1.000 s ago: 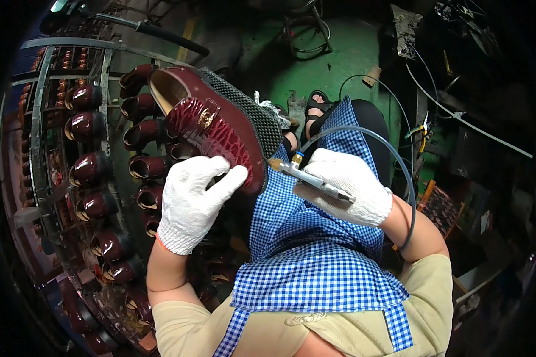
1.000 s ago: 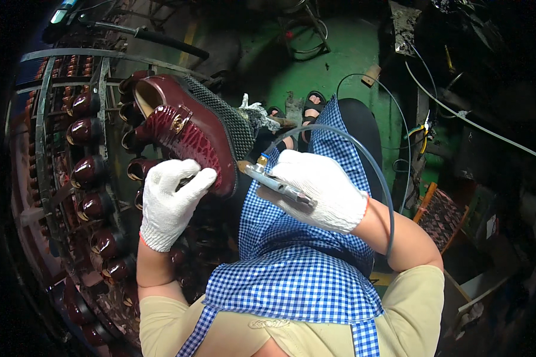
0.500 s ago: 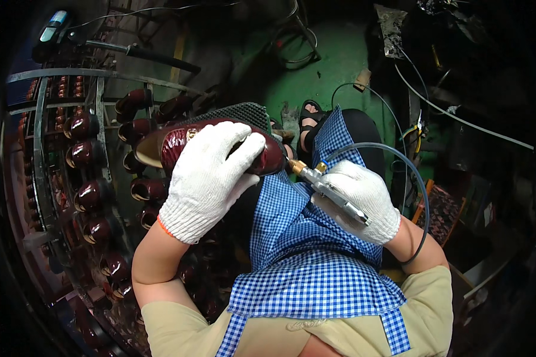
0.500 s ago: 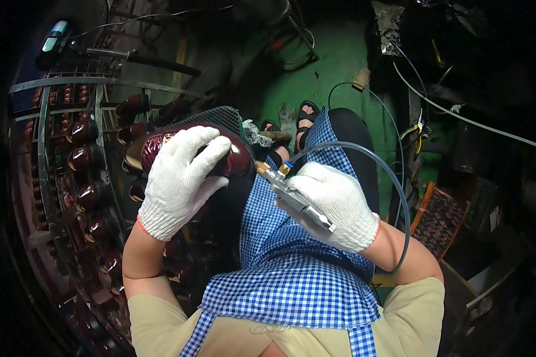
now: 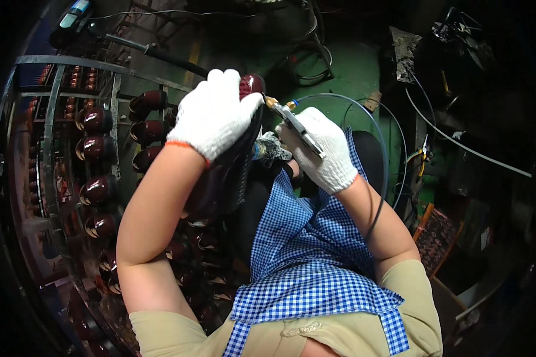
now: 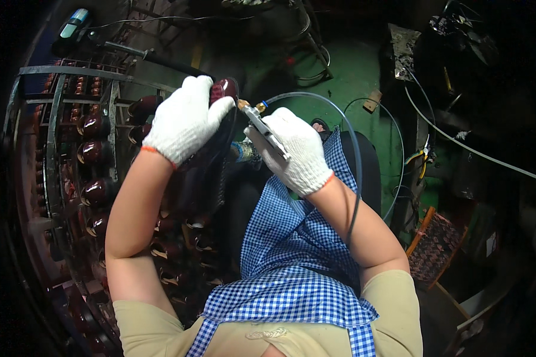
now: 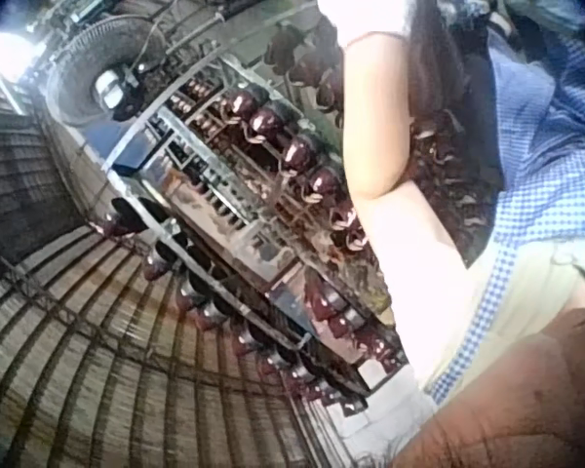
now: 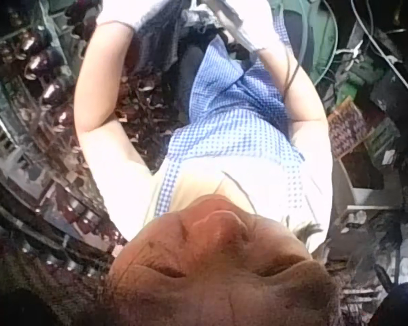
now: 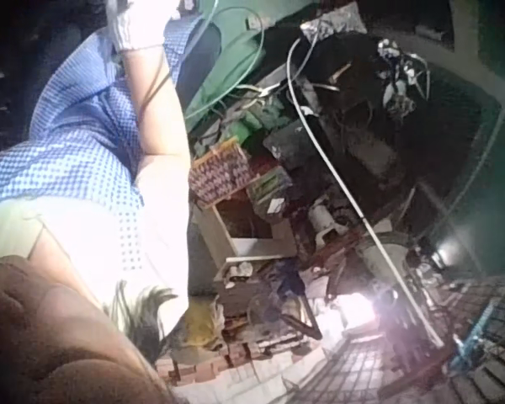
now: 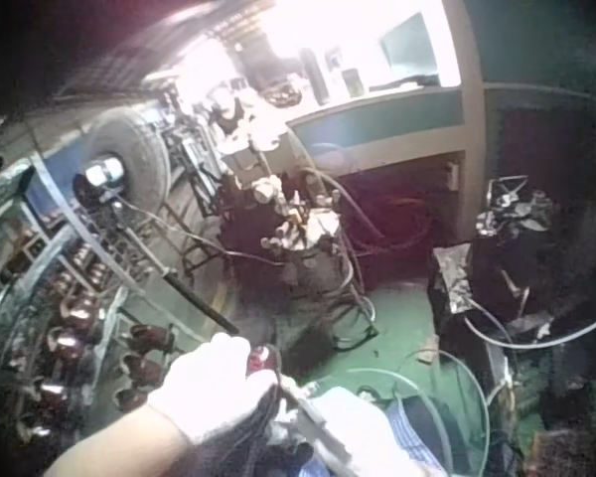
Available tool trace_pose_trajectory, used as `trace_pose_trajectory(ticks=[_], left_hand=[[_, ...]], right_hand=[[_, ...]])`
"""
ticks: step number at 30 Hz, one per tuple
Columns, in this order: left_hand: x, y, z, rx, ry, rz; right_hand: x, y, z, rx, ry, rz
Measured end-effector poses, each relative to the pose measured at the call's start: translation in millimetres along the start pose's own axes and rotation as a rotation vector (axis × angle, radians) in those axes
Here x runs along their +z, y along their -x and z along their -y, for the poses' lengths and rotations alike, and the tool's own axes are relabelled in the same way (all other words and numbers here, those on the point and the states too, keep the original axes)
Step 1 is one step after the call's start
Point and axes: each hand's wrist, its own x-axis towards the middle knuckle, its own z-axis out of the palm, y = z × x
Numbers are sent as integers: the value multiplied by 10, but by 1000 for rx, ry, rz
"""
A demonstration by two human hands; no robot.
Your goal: The person sits on the floor and uses a spray gun to apply a glossy finish to maroon shoes. They pick up each shoe from a metal rack, spray the upper surface, and return it to the rack, repeating this process for multiple pairs.
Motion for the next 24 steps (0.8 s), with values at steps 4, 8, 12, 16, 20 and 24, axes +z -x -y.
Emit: trace_pose_trajectory(ticks=[4, 8, 12, 16, 20, 24], left_hand=[[47, -148, 302, -53, 41, 11], [150, -188, 464, -113, 84, 4], [196, -215, 493, -157, 87, -28], [219, -209, 525, -169, 81, -39], [228, -246, 548, -187, 76, -18], [241, -263, 569, -201, 59, -4]], right_hand=[[223, 7, 23, -23, -39, 3], [289, 123, 47, -70, -106, -23], [252, 252, 132, 0, -87, 55], [216, 337, 214, -136, -29, -21], [202, 462, 313, -151, -55, -39], [386, 790, 255, -107, -37, 72]])
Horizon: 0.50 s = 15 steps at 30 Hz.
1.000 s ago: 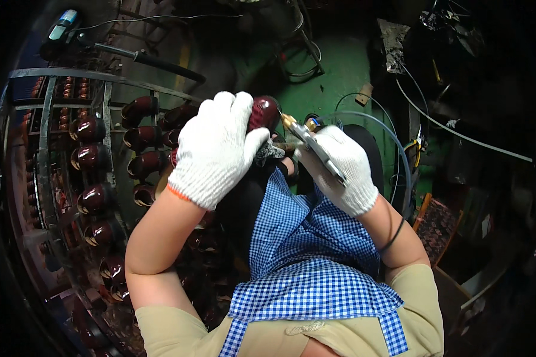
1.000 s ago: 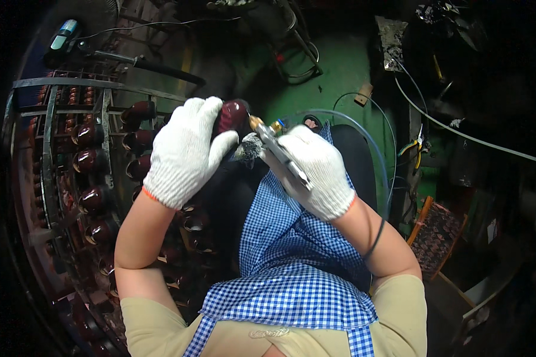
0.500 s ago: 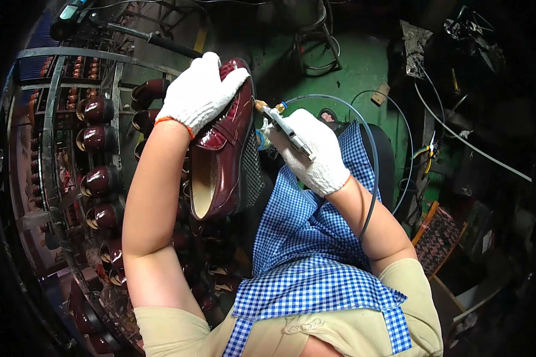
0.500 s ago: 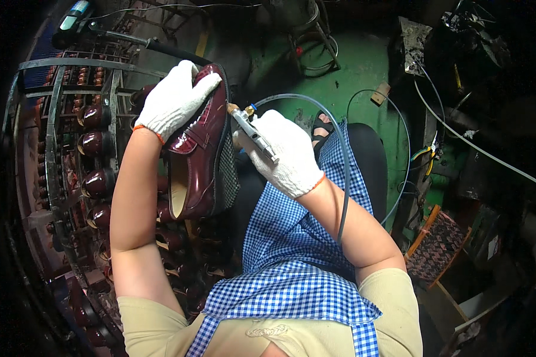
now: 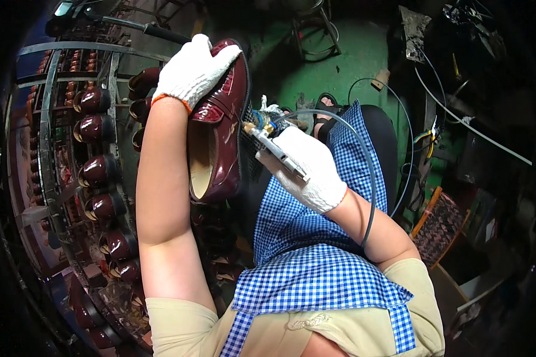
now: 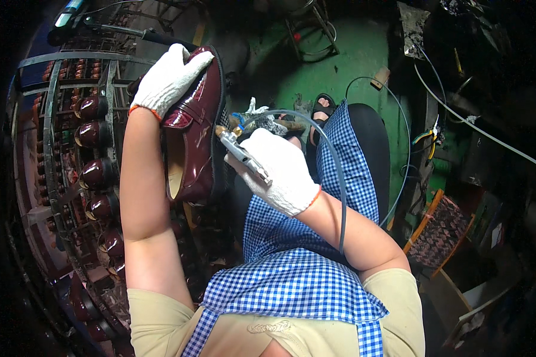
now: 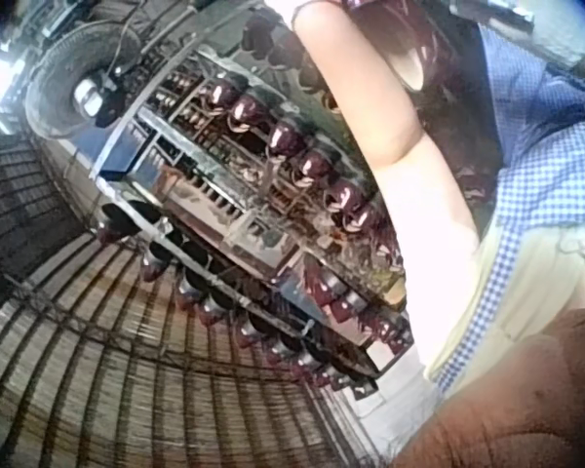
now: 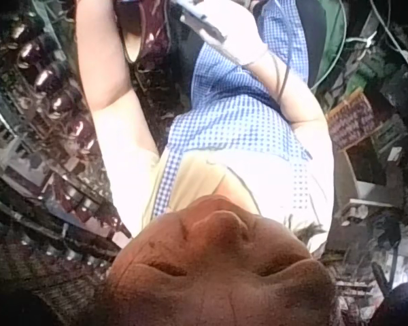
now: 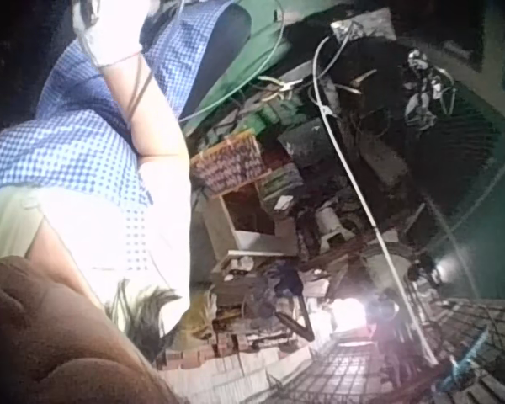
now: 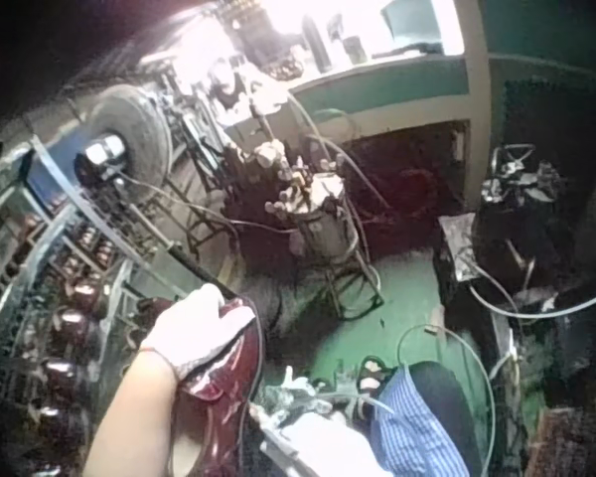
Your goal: The person sits on the floor and uses a spray gun to apply a glossy finish to maroon shoes. They pick up each shoe from a metal rack, spray the upper surface, and return it to the rack, repeating this process for multiple pairs.
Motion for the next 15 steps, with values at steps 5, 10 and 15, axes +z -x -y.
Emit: trace_pose_trajectory(ticks=[5, 10, 15], left_hand=[[-19, -16, -7, 2, 33, 30], [-15, -48, 4, -8, 23, 31], [-5, -32, -1, -5, -5, 9]], right_hand=[[29, 164, 99, 108, -88, 48], [-24, 273, 199, 10, -136, -35], [-207, 264, 344, 33, -100, 51]])
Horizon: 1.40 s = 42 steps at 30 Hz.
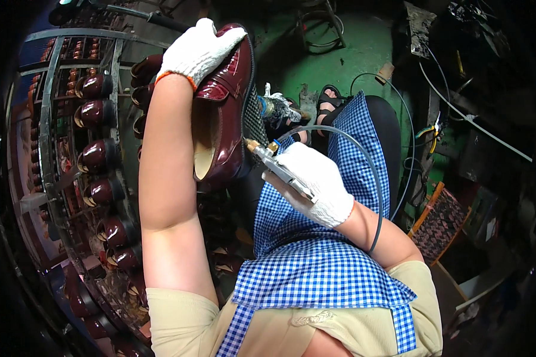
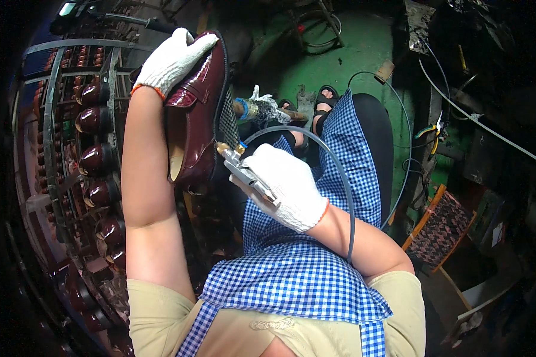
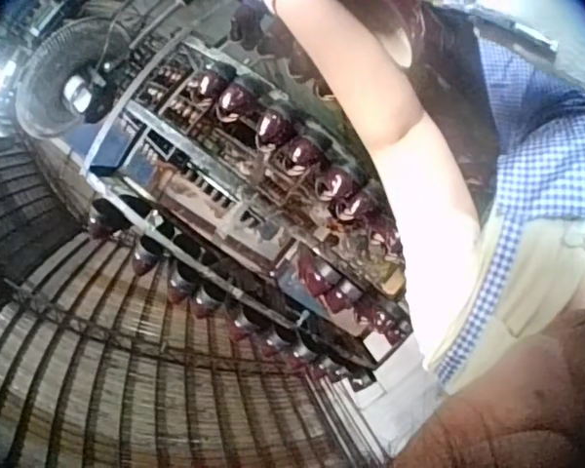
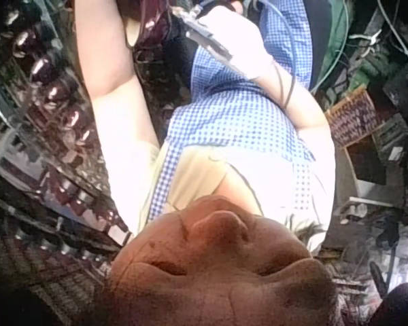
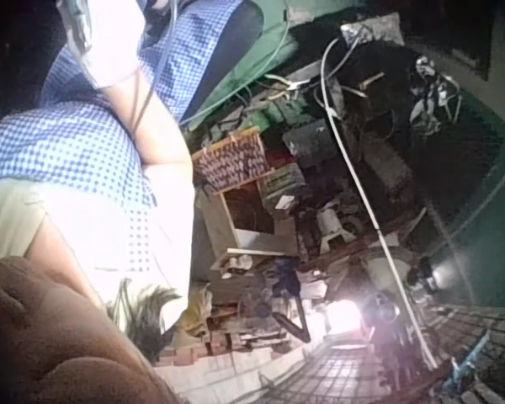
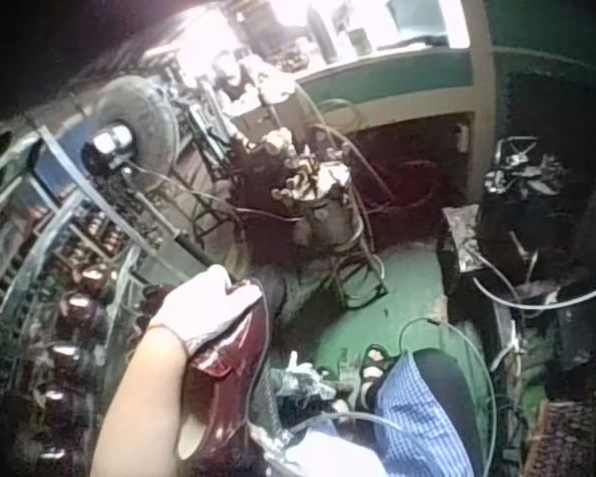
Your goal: The person sits on the floor and uses a spray gun to apply a glossy finish to maroon shoes. They pick up each shoe from a metal rack, spray the upper surface, and return it to the rack, repeating this process for multiple pairs.
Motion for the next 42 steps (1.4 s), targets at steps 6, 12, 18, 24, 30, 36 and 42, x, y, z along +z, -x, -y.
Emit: trace_pose_trajectory(ticks=[6, 12, 18, 24, 30, 36, 42], left_hand=[[-195, 614, 275, 98, 589, -283], [-217, 2163, 444, 285, 775, -115], [564, 2581, 737, 388, 488, -367], [573, 4436, 1151, 40, 755, -275], [364, 6464, 812, -502, 859, -215], [445, 6942, 328, -1180, 595, -201], [1743, 6862, 915, -1488, 220, -307]], right_hand=[[-584, -246, -130, 30, 136, -183], [-263, -272, -488, 325, -221, -96], [303, -382, -1103, 483, -524, -68], [716, -752, -997, 540, -86, 11], [842, -887, -1065, 346, -32, 83], [825, -1113, -1348, 256, -48, 79], [841, -1035, -1065, 321, -95, 68]])
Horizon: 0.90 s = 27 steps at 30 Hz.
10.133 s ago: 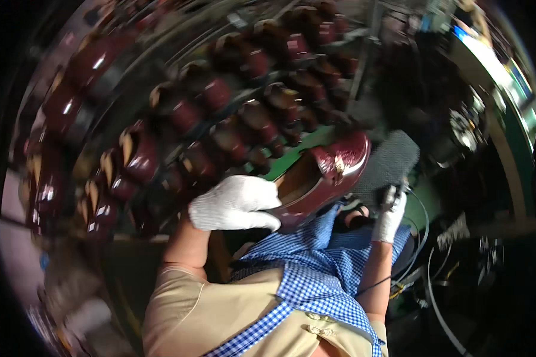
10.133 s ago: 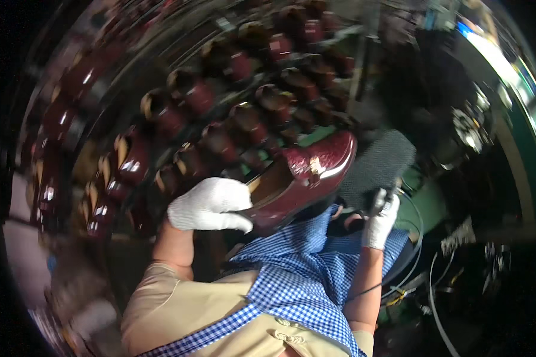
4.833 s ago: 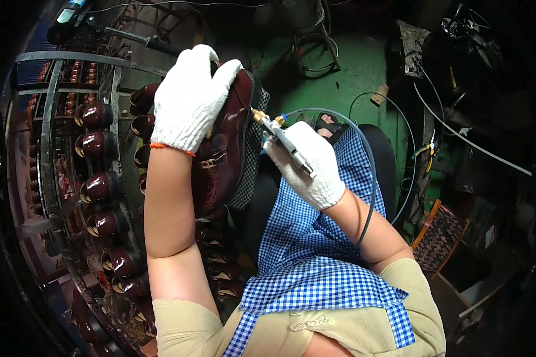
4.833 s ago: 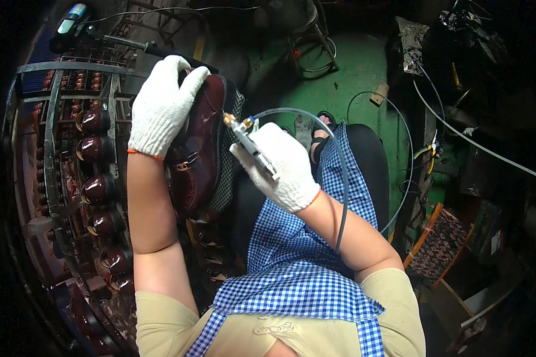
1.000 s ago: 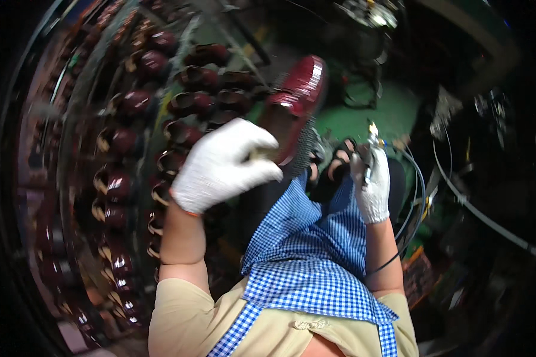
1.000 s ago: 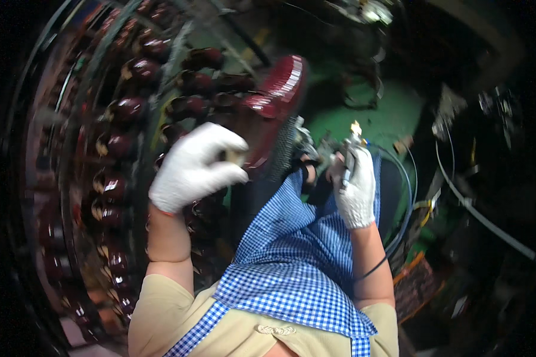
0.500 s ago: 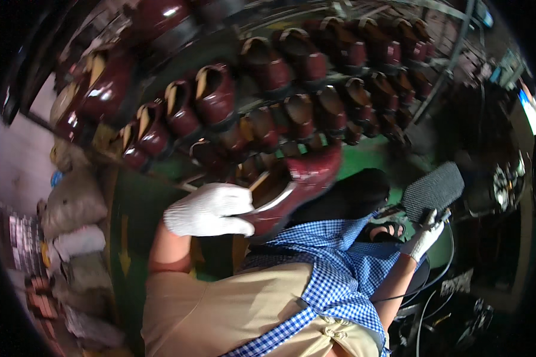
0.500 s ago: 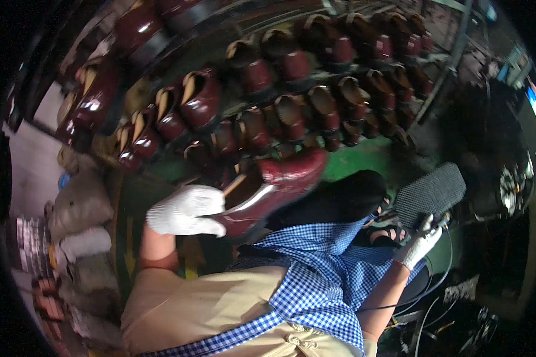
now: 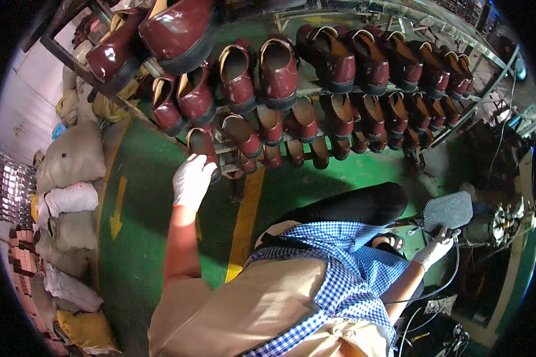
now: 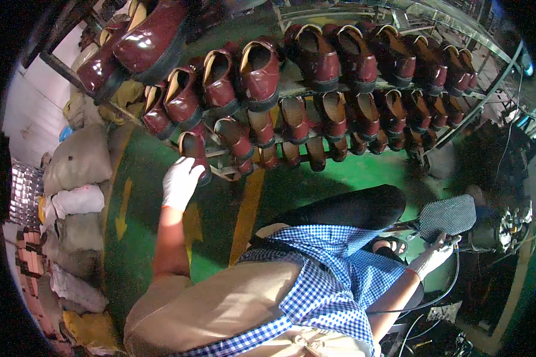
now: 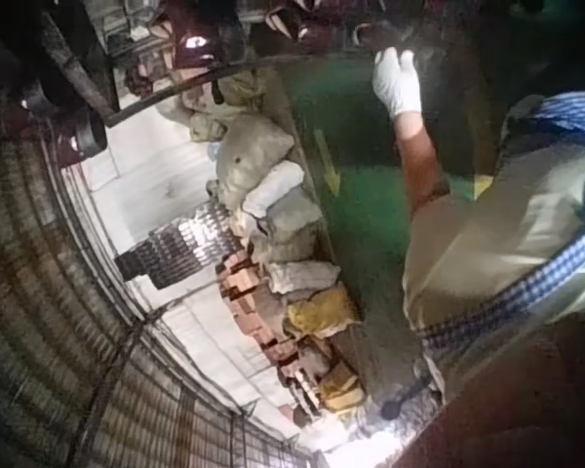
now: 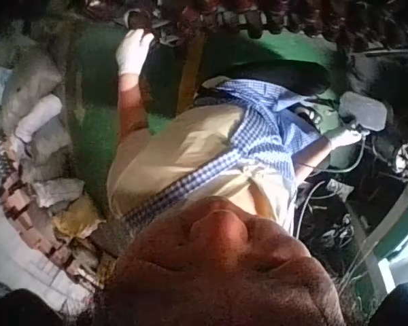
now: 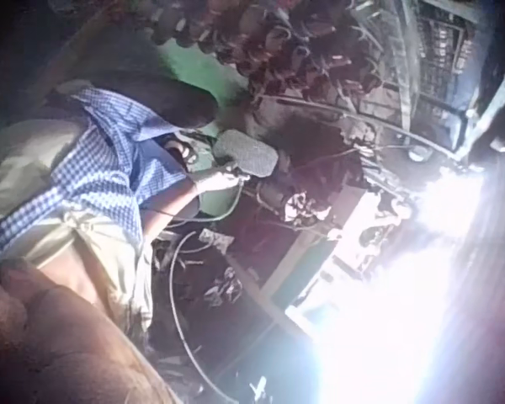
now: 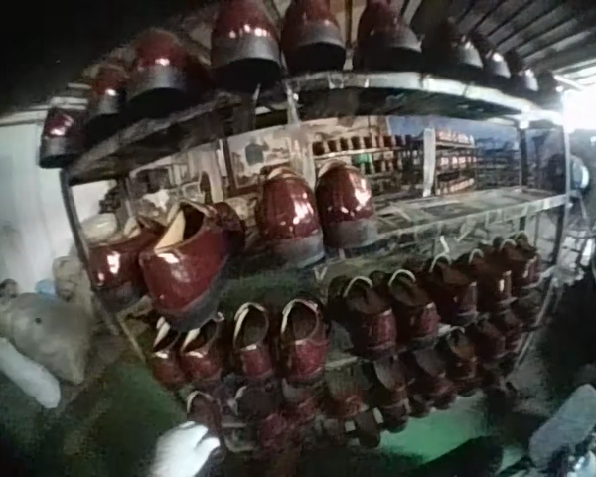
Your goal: The person sits on the floor and uses a spray gun to apply a glossy finish to maroon shoes. They pick up each shoe from a metal rack, spray the upper surface, and return it to the rack, repeating this process for multiple pairs.
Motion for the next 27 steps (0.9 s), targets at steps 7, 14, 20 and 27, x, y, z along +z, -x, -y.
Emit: trace_pose_trajectory(ticks=[7, 14, 20, 27], left_hand=[[817, -484, 270, -49, -24, -47], [982, -669, 346, 94, 34, -58], [985, -888, 876, 15, -6, 51], [-102, -375, 18, 155, 254, 34]], right_hand=[[-108, 2, -47, -67, 105, 8], [-148, 113, 149, -35, 168, -25], [-181, 91, 124, -30, 192, 16], [-203, 112, 89, 13, 161, -18]])
